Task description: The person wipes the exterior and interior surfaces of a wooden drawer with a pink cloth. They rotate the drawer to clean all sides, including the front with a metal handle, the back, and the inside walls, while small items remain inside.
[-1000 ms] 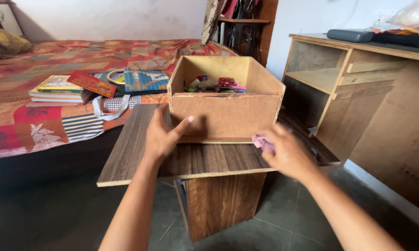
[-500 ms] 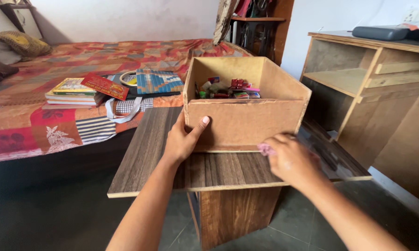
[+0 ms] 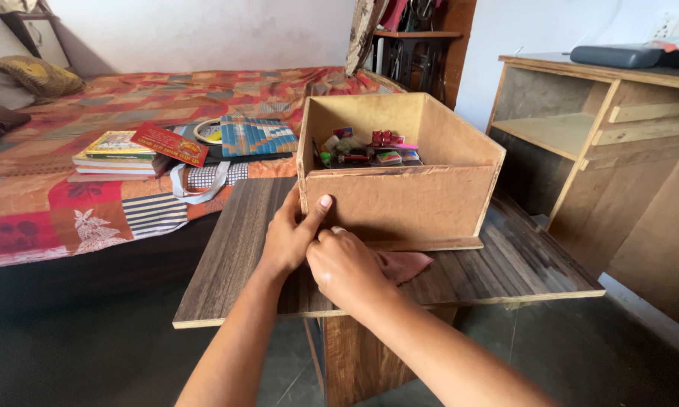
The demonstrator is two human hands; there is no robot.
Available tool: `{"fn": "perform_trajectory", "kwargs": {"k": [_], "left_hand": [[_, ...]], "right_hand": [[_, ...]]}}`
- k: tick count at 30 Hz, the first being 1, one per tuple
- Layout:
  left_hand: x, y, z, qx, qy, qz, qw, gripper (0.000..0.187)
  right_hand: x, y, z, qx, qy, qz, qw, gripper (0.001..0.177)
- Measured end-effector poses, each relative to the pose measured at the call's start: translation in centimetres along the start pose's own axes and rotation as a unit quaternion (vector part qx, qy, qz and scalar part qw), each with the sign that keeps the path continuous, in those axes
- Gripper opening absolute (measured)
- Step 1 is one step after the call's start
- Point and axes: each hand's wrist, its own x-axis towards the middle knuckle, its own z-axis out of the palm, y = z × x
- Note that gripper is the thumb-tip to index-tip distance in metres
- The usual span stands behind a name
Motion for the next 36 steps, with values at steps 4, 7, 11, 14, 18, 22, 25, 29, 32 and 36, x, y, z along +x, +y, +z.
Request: {"fn": "perform_trajectory", "kwargs": {"k": [4, 7, 11, 14, 18, 22, 25, 29, 32, 36], "left_hand": [[0.3, -0.9, 0.2, -0.153, -0.031, 0.058, 0.986, 0.074], [0.3, -1.8, 0.4, -0.065, -0.069, -0.009, 0.995, 0.095], [0.3, -2.5, 0.7, -0.006, -0.068, 0.143, 0.987, 0.106], [0.6, -2.7, 1.2, 0.037, -0.067, 0.085, 0.993, 0.107], [0.7, -2.9, 0.9, 0.052, -0.063, 0.07, 0.994, 0.109], [0.9, -2.7, 1.0, 0.077, -0.07, 0.04, 0.994, 0.11], [0.8, -2.7, 0.9, 0.078, -0.065, 0.051, 0.994, 0.11], [1.1, -2.7, 0.7, 0.083, -0.064, 0.065, 0.992, 0.109], [1.1, -3.0, 0.7, 0.112, -0.065, 0.056, 0.99, 0.11], [1.1, -3.2, 0.6, 0.14, -0.051, 0.062, 0.987, 0.11]], "right_hand": [[-0.6, 1.7, -0.9, 0.095, 0.013, -0.015, 0.995, 0.006], [-2.9, 4.5, -1.9, 0.093, 0.003, -0.01, 0.996, 0.019], [-7.2, 9.6, -3.7, 0.028, -0.018, 0.075, 0.997, 0.039], [-10.7, 14.3, -5.9, -0.028, -0.04, 0.136, 0.99, 0.047], [-13.1, 17.8, -7.5, -0.072, -0.081, 0.232, 0.967, 0.043], [-12.5, 17.7, -6.7, -0.088, -0.092, 0.25, 0.96, 0.037], [-10.6, 16.0, -5.3, -0.071, -0.114, 0.268, 0.954, 0.033], [-8.2, 13.0, -3.7, -0.053, -0.077, 0.258, 0.962, 0.035], [-6.5, 10.0, -2.4, 0.005, -0.032, 0.236, 0.971, 0.027], [-3.0, 6.4, -1.1, 0.077, -0.059, 0.193, 0.976, 0.019]]}}
